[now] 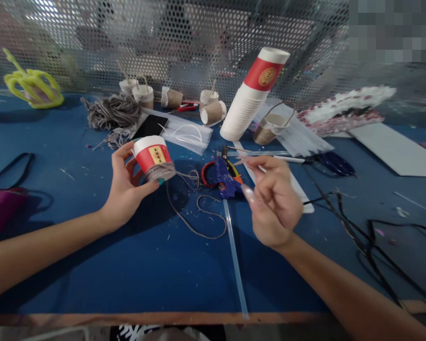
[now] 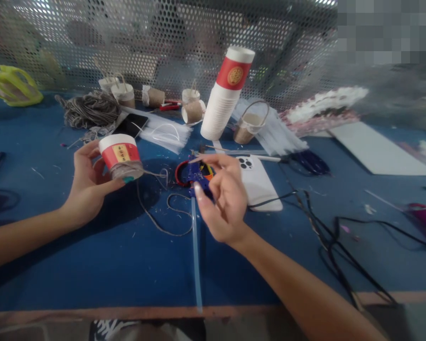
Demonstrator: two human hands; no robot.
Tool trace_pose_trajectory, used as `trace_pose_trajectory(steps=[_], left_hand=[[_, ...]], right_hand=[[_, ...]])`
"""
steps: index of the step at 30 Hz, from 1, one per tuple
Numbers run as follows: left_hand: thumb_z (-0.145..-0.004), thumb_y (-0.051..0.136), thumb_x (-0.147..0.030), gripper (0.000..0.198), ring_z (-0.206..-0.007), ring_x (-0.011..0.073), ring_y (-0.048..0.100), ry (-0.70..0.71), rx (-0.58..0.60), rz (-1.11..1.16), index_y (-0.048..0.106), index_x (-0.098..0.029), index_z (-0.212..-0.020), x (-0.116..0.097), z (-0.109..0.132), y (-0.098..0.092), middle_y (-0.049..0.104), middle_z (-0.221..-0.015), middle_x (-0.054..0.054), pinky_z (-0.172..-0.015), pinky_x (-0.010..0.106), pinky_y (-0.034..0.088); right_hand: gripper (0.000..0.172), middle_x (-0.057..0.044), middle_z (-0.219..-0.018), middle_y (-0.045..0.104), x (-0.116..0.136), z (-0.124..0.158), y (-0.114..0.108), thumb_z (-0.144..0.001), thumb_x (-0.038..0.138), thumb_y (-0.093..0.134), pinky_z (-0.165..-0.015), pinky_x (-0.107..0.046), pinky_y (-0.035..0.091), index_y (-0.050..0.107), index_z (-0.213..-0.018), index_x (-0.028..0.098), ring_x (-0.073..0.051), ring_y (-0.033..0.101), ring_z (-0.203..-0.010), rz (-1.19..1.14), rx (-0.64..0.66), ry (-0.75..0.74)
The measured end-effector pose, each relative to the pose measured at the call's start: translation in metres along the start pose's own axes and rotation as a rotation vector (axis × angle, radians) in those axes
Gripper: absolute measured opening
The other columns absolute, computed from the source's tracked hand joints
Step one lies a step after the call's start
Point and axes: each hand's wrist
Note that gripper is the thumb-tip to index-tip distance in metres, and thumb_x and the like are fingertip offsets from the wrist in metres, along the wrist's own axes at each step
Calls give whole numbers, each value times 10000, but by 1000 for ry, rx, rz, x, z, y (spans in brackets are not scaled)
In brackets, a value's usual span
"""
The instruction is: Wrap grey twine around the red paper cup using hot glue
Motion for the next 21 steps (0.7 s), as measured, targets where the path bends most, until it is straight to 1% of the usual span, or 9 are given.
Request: trace_pose_trajectory(steps=[1,3,6,9,12,14,16,19,21], left_hand=[[-544,850,-160,746,-1172,205,518,56,29,-4,473,-321,-1167,-3,2,1,449,-1294,13,-876,286,558],[-595,821,-155,734,-1242,226,479,109,124,-24,449,-319,-1206,-7,6,3,435,-1327,29,-955,333,537],[-602,810,-137,759,-1294,248,439,171,192,-36,428,-327,-1229,-9,11,5,413,-1338,34,-1037,395,490],[-607,810,-165,765,-1318,288,421,144,206,-37,411,-325,-1240,-9,14,7,402,-1349,46,-1065,476,464],[-624,801,-195,737,-1332,308,410,101,213,-22,405,-330,-1230,-9,15,10,401,-1356,49,-1080,526,441],[-618,802,-193,731,-1330,303,409,89,185,-17,405,-329,-1216,-9,13,11,394,-1359,45,-1083,525,436],[-594,819,-193,752,-1321,301,413,77,128,-14,397,-316,-1204,-7,10,12,378,-1373,50,-1066,514,449],[-557,844,-186,792,-1301,297,438,29,31,-8,367,-290,-1181,-1,3,11,374,-1370,69,-1076,513,435],[-565,837,-196,769,-1277,278,461,-14,-31,9,350,-286,-1152,3,-2,11,392,-1339,65,-1098,525,408]], right_hand=[[278,-74,-1093,546,3,1,3,-828,166,545,-1032,-599,398,330,-665,234,-309,532,-1188,-49,30,-32],[308,-72,-1057,596,8,4,10,-788,88,569,-1007,-567,452,332,-656,232,-297,571,-1180,-111,114,-41],[342,-83,-1080,581,12,7,23,-741,138,666,-925,-513,532,342,-722,247,-276,625,-1099,-115,189,92],[404,-87,-1091,572,12,9,34,-718,214,728,-843,-434,567,332,-786,255,-225,652,-988,-51,224,225],[393,-53,-953,636,14,9,37,-735,213,707,-719,-357,538,318,-772,255,-184,645,-832,27,320,234],[367,-4,-800,636,18,10,36,-762,207,681,-661,-321,499,318,-746,253,-161,607,-738,32,395,175],[309,29,-693,578,24,13,35,-817,187,625,-615,-293,467,335,-733,252,-139,554,-663,33,439,61],[245,39,-624,530,33,18,32,-870,103,533,-563,-281,435,388,-739,251,-132,490,-592,136,468,-221],[227,25,-639,598,38,19,31,-856,66,545,-579,-297,447,451,-759,249,-149,516,-622,298,451,-464]])
Point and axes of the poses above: each hand's wrist, its own z-axis away from the middle knuckle, its own y-axis out of the palm, x = y × z
